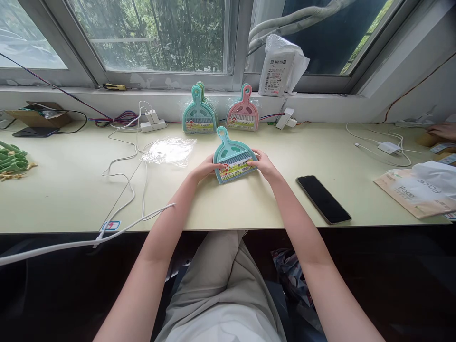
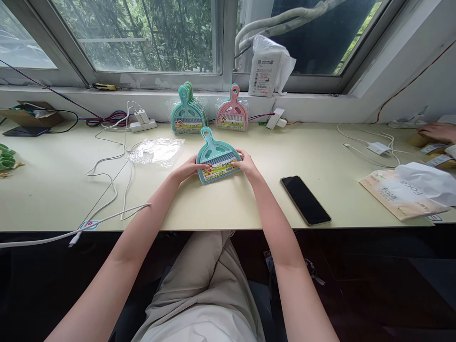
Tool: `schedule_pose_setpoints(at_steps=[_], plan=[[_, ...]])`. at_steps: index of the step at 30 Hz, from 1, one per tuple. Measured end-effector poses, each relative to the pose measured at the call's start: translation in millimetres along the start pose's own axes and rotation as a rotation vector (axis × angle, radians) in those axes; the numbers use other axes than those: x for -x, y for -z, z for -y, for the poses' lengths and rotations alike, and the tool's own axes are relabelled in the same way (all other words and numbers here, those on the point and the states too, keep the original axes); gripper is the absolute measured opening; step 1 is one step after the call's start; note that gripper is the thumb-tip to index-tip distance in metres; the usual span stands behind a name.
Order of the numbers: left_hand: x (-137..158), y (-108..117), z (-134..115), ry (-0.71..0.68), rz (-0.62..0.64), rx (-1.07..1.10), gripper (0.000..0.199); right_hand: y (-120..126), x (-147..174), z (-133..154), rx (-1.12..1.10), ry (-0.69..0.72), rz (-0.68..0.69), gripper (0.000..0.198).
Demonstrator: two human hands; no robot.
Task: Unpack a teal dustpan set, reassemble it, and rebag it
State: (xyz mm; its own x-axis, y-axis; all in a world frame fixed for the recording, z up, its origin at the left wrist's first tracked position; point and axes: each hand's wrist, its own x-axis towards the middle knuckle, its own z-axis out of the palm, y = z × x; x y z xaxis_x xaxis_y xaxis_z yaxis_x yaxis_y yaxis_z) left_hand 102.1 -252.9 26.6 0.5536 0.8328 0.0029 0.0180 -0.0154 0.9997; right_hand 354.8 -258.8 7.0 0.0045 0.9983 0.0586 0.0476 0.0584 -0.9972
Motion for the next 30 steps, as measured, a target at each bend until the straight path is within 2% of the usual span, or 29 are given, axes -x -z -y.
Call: schedule_pose_setpoints(at_steps=[9, 13, 16, 19, 22, 26, 30], plan=[[-1.5, 1.4, 1.8, 0.013, -0.048, -0.012, 0.056, -0.4, 3.8, 10.2, -0.019, -0.007, 0.025, 0.064], [-0.5, -0.7, -2.4, -0.012, -0.043, 0.035, 0.059, -2.0, 7.6, 18.3, -0.029, -0.014, -0.012, 0.061], [-0.3, -1.6, -4.0, -0.042, -0.073, 0.068, 0.057, -2.4, 9.2, 20.6, -0.084, -0.024, -0.064, 0.055], [-1.4, -1.2, -3.8, -0.081, -0.129, 0.094, 0.056, -5.4, 11.4, 21.3, -0.202, -0.038, -0.052, 0.05], [-2.9, -0.7, -3.3, -0.114, -0.173, 0.113, 0.055, -15.8, 15.8, 21.0, -0.304, -0.056, 0.051, 0.052], [-3.3, -2.6, -3.9, -0.134, -0.209, 0.127, 0.056, -39.1, 22.8, 17.0, -0.312, -0.062, 0.186, 0.045], [-3.2, -6.3, -3.3, -0.15, -0.216, 0.137, 0.057, -53.6, 25.3, 12.3, -0.362, -0.096, 0.097, 0.031]])
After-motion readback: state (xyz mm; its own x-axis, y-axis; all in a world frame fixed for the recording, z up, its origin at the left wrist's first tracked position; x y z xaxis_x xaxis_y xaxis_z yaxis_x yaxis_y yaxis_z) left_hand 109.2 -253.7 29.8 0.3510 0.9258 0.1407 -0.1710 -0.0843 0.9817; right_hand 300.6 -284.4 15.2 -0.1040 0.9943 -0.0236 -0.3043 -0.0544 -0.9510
